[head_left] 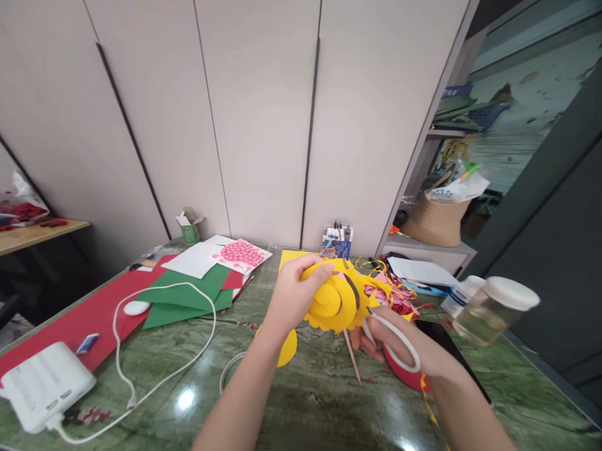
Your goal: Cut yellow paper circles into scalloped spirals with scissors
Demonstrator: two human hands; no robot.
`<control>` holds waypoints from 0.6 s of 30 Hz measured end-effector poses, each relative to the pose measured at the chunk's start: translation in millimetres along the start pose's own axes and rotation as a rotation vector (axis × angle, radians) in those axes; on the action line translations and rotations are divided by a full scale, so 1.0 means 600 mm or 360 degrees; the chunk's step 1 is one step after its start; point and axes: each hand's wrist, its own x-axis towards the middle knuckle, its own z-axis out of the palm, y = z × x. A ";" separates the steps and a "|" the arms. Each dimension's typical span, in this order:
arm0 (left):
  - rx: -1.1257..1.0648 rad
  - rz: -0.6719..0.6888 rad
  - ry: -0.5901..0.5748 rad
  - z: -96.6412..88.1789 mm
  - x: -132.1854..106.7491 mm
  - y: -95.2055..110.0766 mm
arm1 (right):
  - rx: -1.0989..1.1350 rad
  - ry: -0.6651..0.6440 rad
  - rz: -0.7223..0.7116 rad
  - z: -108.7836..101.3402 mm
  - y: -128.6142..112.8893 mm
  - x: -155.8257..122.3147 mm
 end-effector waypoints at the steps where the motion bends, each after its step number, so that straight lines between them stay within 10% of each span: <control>1: 0.0029 0.0022 0.0010 0.001 -0.001 0.002 | 0.0005 0.0007 -0.0004 0.000 0.001 0.000; 18: 0.0061 0.0100 0.0063 0.011 -0.003 -0.001 | -0.0082 0.0226 0.0098 0.016 0.010 0.000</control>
